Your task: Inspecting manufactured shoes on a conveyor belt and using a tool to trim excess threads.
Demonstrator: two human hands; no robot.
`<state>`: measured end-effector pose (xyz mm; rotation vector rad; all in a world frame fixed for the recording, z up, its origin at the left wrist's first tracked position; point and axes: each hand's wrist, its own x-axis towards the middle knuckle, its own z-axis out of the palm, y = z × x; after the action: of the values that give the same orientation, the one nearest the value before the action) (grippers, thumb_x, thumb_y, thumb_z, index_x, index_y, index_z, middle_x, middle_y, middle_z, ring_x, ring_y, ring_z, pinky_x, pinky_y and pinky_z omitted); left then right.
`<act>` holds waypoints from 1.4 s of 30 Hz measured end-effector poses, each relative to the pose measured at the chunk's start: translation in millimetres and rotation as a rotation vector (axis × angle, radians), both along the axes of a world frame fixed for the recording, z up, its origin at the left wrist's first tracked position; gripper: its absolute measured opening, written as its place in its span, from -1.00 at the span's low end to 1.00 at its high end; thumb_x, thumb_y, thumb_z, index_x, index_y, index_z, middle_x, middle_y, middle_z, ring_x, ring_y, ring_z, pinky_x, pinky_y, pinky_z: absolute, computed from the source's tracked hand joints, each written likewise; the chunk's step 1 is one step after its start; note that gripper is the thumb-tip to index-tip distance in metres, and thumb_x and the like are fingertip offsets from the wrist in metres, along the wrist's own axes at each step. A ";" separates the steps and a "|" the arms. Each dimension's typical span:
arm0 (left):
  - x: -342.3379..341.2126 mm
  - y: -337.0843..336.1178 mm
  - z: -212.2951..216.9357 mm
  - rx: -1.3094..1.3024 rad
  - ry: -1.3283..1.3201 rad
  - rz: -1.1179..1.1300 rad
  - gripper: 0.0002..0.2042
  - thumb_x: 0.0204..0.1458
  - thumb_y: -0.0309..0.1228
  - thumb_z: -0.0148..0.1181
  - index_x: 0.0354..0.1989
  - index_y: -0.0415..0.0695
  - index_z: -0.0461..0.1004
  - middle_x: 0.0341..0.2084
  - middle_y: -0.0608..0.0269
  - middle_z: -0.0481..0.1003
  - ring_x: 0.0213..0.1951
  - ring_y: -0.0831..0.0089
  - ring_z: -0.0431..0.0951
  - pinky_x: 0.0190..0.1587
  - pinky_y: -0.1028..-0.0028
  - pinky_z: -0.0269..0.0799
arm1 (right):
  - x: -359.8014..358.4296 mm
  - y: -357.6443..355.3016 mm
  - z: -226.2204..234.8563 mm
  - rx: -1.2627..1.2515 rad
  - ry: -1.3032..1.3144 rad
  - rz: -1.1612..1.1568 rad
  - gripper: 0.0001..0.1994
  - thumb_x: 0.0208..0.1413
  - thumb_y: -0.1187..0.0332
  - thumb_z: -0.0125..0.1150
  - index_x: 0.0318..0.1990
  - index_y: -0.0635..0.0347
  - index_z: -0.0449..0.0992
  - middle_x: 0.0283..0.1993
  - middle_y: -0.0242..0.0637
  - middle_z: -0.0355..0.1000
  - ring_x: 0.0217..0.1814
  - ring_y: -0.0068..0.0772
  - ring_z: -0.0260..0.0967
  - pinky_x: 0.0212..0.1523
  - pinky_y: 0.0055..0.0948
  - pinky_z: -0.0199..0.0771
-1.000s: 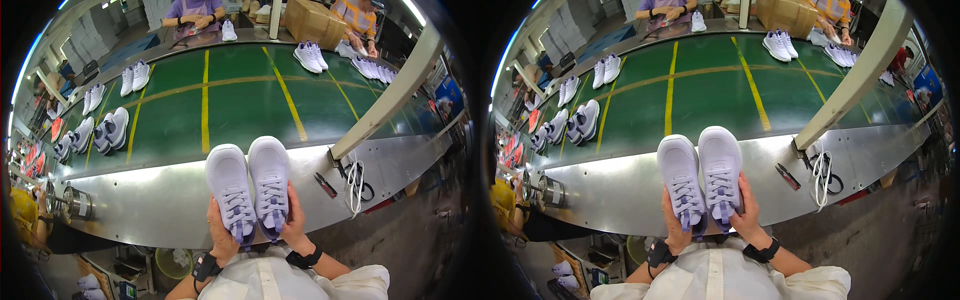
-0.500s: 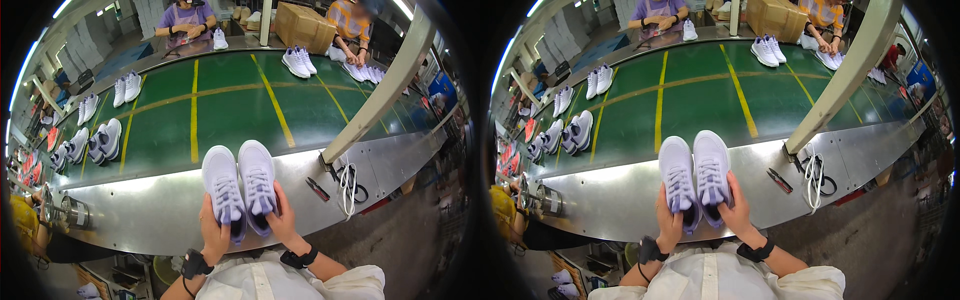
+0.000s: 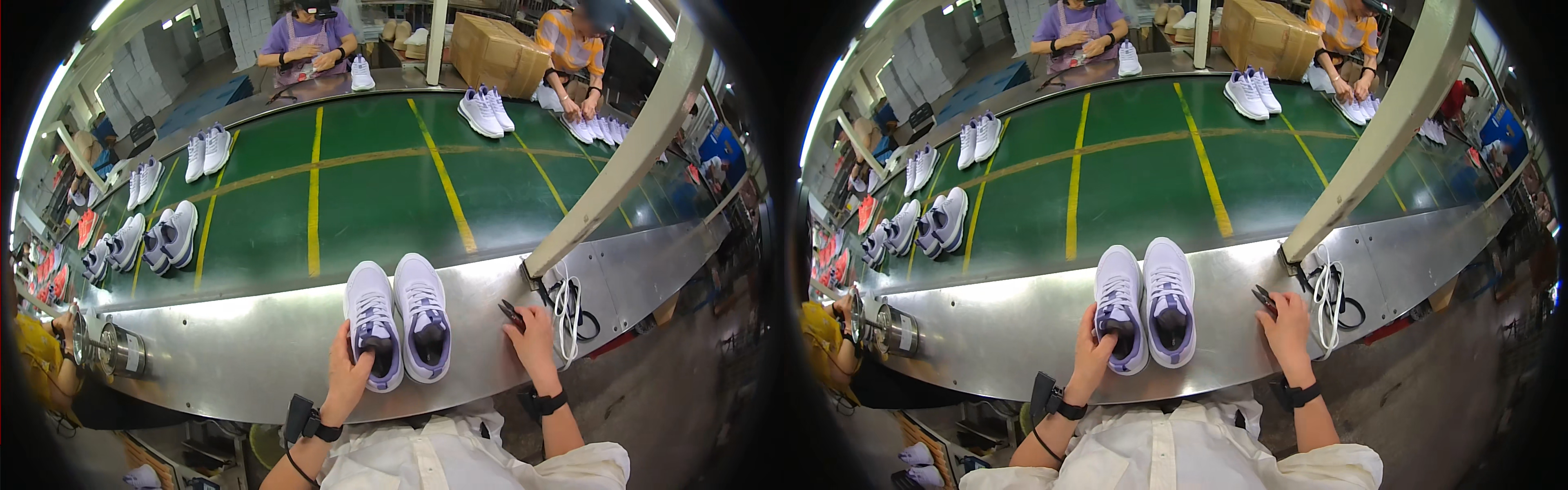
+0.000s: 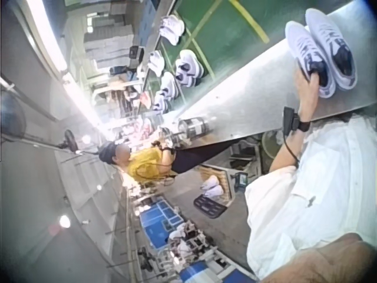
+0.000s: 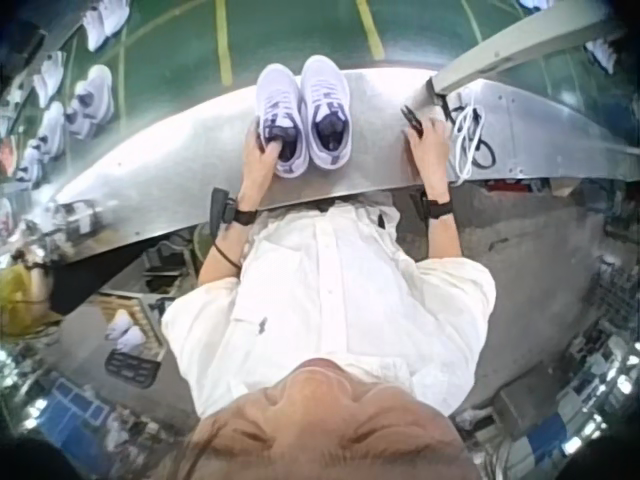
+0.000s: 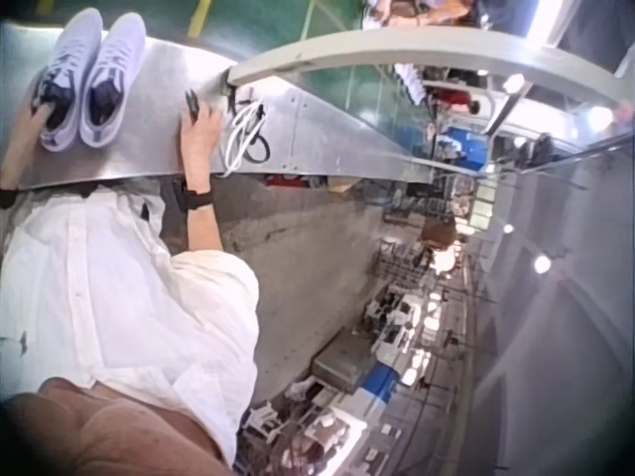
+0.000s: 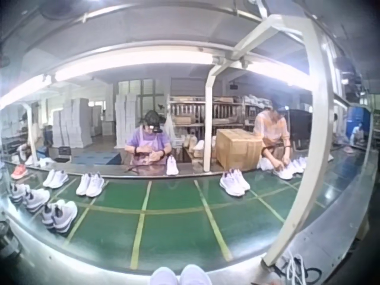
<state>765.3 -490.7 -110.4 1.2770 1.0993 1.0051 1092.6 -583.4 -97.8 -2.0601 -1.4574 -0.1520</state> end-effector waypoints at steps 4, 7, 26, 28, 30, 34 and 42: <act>5.0 -2.1 -4.8 0.060 0.045 0.018 -0.42 -0.02 -0.47 0.11 0.21 -0.34 0.12 0.02 -0.06 0.32 0.05 0.24 0.36 0.12 0.36 0.23 | 8.4 -0.1 -12.3 0.022 0.016 -0.019 -0.88 -0.05 0.41 0.25 -0.36 0.22 0.49 -0.33 -0.20 0.41 -0.22 -0.06 0.34 -0.24 -0.25 0.34; 8.5 -2.8 -8.1 0.068 0.036 0.052 -0.43 -0.02 -0.45 0.11 0.21 -0.33 0.13 0.04 -0.08 0.31 0.05 0.16 0.35 0.14 0.32 0.21 | 7.8 8.8 -3.2 0.022 0.220 0.021 -0.86 0.09 0.37 0.15 -0.28 0.26 0.50 -0.43 -0.25 0.42 -0.38 -0.30 0.39 -0.36 -0.40 0.35; 65.5 11.3 74.0 0.828 0.710 -0.099 -0.74 -0.10 -0.38 0.25 -0.17 -0.08 0.54 -0.31 0.27 0.42 -0.19 0.26 0.37 -0.09 0.30 0.17 | -49.1 113.6 111.4 -0.560 0.202 0.619 -0.72 -0.12 0.06 0.32 -0.42 0.07 0.63 -0.56 -0.26 0.49 -0.51 -0.26 0.44 -0.44 -0.37 0.38; 67.1 14.8 68.9 0.813 0.680 -0.119 -0.77 -0.10 -0.35 0.27 -0.22 -0.02 0.57 -0.33 0.33 0.42 -0.21 0.30 0.36 -0.13 0.31 0.17 | -47.6 117.3 113.2 -0.593 0.162 0.624 -0.74 -0.11 0.08 0.32 -0.41 0.06 0.64 -0.54 -0.26 0.50 -0.51 -0.27 0.43 -0.44 -0.38 0.38; 68.4 16.3 65.2 0.804 0.673 -0.110 -0.79 -0.11 -0.34 0.28 -0.25 0.01 0.58 -0.34 0.35 0.42 -0.21 0.32 0.36 -0.14 0.32 0.16 | -47.1 121.9 115.3 -0.624 0.122 0.632 -0.76 -0.10 0.10 0.32 -0.41 0.05 0.64 -0.52 -0.27 0.51 -0.52 -0.27 0.42 -0.44 -0.39 0.37; 68.2 16.9 62.2 0.806 0.670 -0.110 -0.81 -0.11 -0.33 0.28 -0.27 0.06 0.60 -0.36 0.37 0.42 -0.22 0.34 0.36 -0.14 0.33 0.16 | -51.0 125.2 118.6 -0.665 0.020 0.601 -0.73 -0.13 0.05 0.31 -0.41 0.04 0.65 -0.51 -0.28 0.52 -0.48 -0.25 0.46 -0.39 -0.37 0.42; 73.5 17.2 61.4 0.804 0.649 -0.112 -0.81 -0.11 -0.33 0.28 -0.26 0.06 0.60 -0.35 0.36 0.42 -0.22 0.34 0.37 -0.13 0.32 0.16 | -46.1 131.5 116.8 -0.685 -0.017 0.636 -0.71 -0.14 0.03 0.31 -0.41 0.03 0.65 -0.52 -0.29 0.52 -0.48 -0.21 0.47 -0.40 -0.34 0.44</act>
<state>838.8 -473.5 -49.0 2.4092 1.1012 1.0060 1046.5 -451.9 19.0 -1.9297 -2.3182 0.6694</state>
